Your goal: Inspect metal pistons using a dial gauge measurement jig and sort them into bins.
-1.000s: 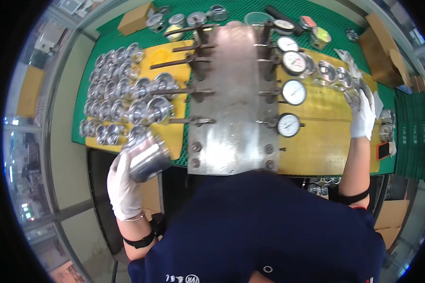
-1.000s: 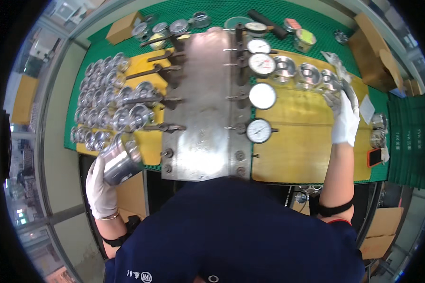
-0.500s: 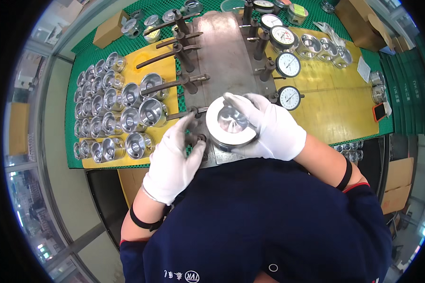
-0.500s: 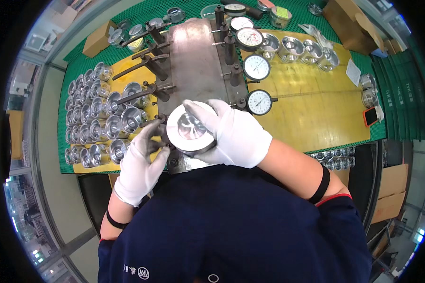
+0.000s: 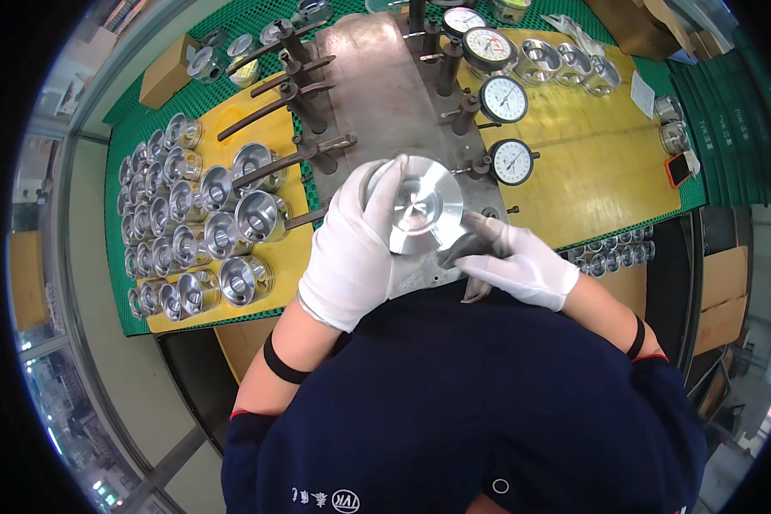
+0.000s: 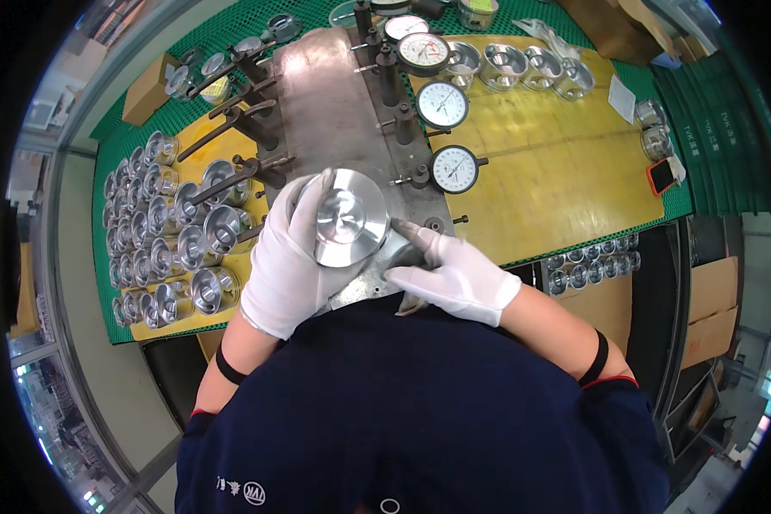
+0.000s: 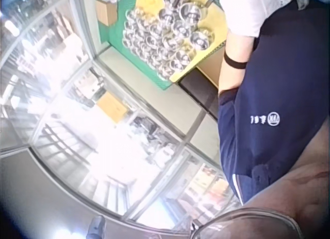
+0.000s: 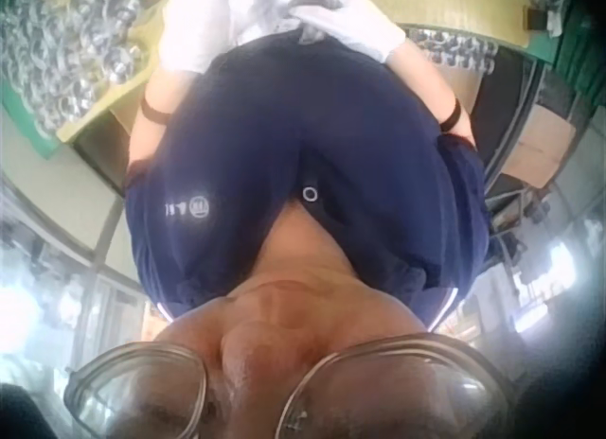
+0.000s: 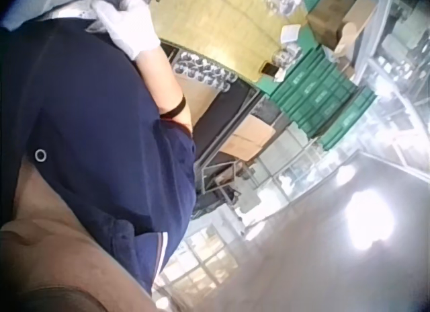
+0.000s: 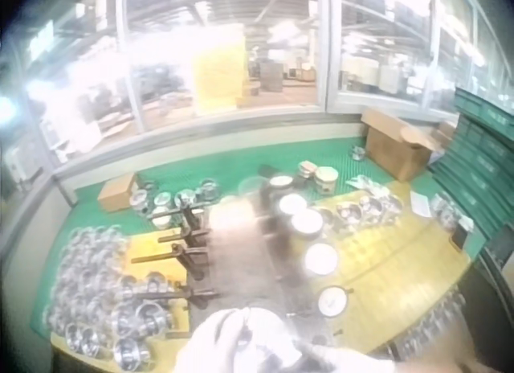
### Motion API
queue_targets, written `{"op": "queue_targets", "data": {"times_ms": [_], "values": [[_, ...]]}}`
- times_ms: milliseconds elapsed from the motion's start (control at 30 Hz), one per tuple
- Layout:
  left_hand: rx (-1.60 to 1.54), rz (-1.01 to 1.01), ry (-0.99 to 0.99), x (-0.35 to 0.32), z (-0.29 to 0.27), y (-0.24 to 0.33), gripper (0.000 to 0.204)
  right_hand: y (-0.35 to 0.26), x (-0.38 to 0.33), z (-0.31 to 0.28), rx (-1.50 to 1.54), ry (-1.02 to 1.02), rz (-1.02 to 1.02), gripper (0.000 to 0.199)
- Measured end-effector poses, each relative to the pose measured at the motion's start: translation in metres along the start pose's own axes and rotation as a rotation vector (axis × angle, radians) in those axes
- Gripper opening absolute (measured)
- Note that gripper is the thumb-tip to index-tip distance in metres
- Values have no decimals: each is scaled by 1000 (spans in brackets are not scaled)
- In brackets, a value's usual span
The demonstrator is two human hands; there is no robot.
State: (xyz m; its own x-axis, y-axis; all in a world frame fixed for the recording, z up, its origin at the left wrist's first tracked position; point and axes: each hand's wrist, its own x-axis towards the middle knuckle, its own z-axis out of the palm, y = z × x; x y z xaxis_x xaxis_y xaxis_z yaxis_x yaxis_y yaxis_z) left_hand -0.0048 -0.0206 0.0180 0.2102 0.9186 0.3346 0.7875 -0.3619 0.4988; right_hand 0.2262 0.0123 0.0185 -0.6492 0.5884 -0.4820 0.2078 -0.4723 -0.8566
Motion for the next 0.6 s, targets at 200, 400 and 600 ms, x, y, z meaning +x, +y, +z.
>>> {"op": "queue_targets", "data": {"times_ms": [200, 400, 600], "values": [[-144, -19, 45, 14, 11, -14, 95, 8, 9, 4, -162, 40, -51, 86], [-145, -74, 48, 16, 14, -14, 96, -3, 8, 4, 19, 1, 89, 90], [-119, -101, 48, 15, 13, -12, 96, -6, 10, 6, 42, -12, 103, 90]]}}
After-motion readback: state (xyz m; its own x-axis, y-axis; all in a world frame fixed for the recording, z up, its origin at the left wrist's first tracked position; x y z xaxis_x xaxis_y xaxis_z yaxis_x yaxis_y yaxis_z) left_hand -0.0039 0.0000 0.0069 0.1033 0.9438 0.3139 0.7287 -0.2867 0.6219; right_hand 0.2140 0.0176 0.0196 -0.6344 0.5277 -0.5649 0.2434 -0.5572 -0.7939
